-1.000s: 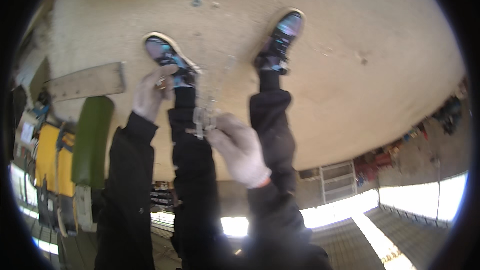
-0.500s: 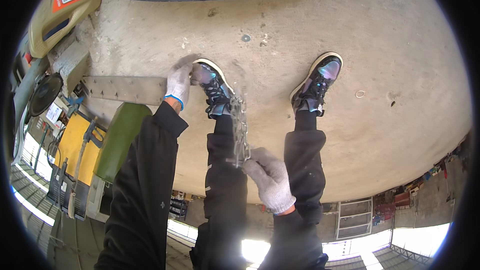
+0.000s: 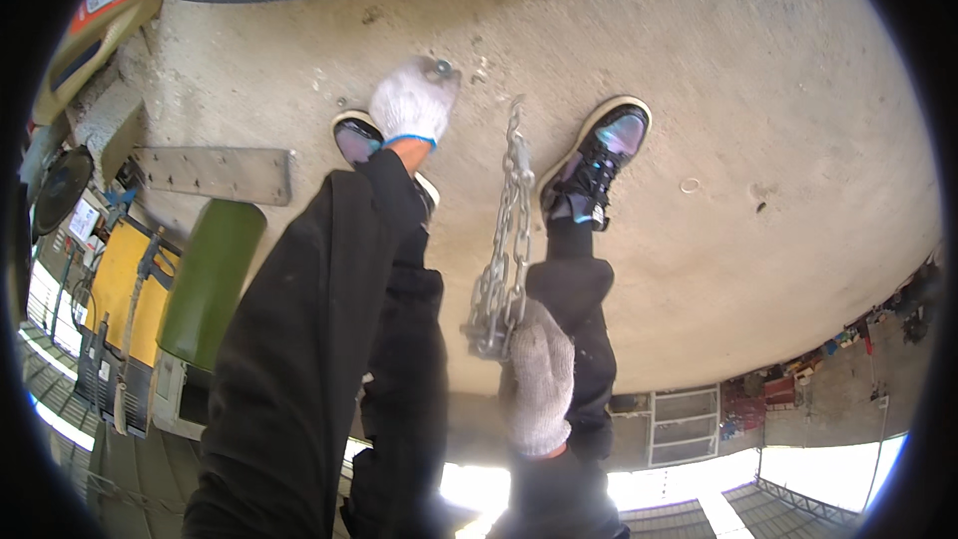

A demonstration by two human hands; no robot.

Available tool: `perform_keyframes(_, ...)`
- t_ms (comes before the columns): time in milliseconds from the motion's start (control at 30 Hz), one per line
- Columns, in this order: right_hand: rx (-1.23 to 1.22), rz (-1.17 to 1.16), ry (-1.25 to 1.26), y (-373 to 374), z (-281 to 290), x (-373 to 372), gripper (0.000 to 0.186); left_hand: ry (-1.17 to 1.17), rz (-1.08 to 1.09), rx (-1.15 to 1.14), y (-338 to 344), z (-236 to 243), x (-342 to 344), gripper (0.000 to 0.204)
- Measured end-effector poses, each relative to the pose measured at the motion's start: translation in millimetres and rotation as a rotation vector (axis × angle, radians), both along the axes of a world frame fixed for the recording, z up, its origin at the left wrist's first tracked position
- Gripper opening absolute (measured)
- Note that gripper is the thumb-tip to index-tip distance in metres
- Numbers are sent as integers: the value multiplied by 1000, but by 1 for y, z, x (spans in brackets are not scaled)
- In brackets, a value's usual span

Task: The person wipes the inside of a white car bumper with a white cloth, then retrieves a metal chain from a yellow machine and attaches it to the front of the bumper. The person handles the chain and bumper by hand.

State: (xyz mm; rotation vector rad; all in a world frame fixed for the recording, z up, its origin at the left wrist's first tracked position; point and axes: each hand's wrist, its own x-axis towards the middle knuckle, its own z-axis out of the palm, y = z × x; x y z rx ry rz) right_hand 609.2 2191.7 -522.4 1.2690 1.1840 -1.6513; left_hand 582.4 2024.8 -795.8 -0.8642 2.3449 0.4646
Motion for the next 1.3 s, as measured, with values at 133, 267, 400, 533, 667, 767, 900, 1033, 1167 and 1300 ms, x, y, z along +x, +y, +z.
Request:
perform_keyframes(133,79,38,37,2,4,-13,22,-29,-71,-42,1,-12,-1,30)
perform_keyframes(267,170,254,59,-1,2,-18,15,-32,-94,-52,3,-13,-8,29)
perform_keyframes(400,442,826,309,-7,-1,-17,21,-24,-44,-34,1,-12,-11,28)
perform_keyframes(533,729,899,452,-10,1,-14,21,-82,-73,45,0,-13,-10,26)
perform_keyframes(667,753,943,654,-9,-4,-13,23,-28,274,283,0,2,-7,21)
perform_keyframes(767,609,953,529,-10,-13,-13,24,-2,801,753,-8,37,1,11)
perform_keyframes(900,389,904,650,-13,-11,-15,26,210,1141,1211,-26,112,30,17)
perform_keyframes(1033,52,568,155,-16,19,-20,23,324,1197,1241,-31,196,54,13)
perform_keyframes(1167,-15,417,111,-17,65,-24,14,19,1264,1243,-22,289,59,20)
perform_keyframes(1300,29,569,212,-17,134,-26,13,26,1080,1398,-25,372,49,19)
